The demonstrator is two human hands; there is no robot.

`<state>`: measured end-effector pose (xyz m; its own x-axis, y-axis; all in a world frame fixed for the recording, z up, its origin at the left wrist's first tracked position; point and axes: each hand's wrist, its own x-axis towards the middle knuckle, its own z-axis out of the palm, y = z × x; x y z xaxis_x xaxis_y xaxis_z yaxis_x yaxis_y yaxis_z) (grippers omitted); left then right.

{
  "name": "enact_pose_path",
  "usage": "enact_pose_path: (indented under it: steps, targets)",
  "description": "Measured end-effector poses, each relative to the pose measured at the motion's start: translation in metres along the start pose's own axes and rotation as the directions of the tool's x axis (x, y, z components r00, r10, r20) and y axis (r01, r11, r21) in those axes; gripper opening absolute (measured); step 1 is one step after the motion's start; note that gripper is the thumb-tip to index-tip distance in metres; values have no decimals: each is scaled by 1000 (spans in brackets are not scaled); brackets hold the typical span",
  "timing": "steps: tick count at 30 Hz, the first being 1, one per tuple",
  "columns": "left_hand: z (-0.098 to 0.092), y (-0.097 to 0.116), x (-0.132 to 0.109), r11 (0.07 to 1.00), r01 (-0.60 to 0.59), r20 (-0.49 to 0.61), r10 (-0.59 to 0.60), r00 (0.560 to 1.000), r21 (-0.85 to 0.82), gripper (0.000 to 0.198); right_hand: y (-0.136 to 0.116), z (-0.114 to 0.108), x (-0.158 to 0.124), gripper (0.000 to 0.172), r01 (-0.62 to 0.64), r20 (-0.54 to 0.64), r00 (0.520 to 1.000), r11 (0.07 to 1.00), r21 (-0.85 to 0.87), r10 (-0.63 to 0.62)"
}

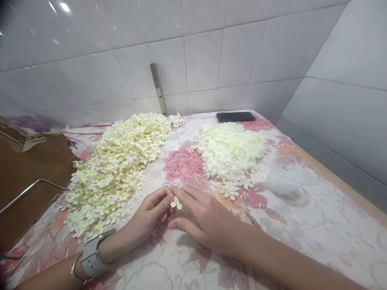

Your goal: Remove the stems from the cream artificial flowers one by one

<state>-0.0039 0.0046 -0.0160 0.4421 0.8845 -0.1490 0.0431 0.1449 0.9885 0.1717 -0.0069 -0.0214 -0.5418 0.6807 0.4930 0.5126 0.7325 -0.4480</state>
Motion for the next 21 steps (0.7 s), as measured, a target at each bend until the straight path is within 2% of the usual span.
enact_pose_path:
  steps: [2,4,7,9,12,15,18,21]
  targets:
    - [0,0,-1,998,-44,-29,45,999,44,27,0,1,0,28,-32,-14,999,999,19,33]
    - [0,0,-1,996,-67,-18,68,998,62,27,1,3,0,27,-13,-48,999,1000,8,13]
    - [0,4,-3,994,-57,30,54,998,92,27,1,4,-2,27,64,-34,997,994,-87,-67]
    - [-1,6,-3,983,-73,19,70,997,171,30,1,5,-2,26,60,-19,998,988,-145,-64]
    - [-3,6,-1,963,-114,-81,137,987,243,32,1,5,-1,23,-48,-76,996,987,-153,36]
    - [-3,3,3,982,-80,-173,110,979,172,30,1,3,3,29,-150,-105,985,983,-107,139]
    - [-2,1,6,994,-37,-188,55,981,99,31,0,-1,7,39,-293,-37,955,956,24,294]
    - [-2,1,7,998,-29,-206,41,978,58,30,0,-4,8,33,-345,26,938,921,183,346]
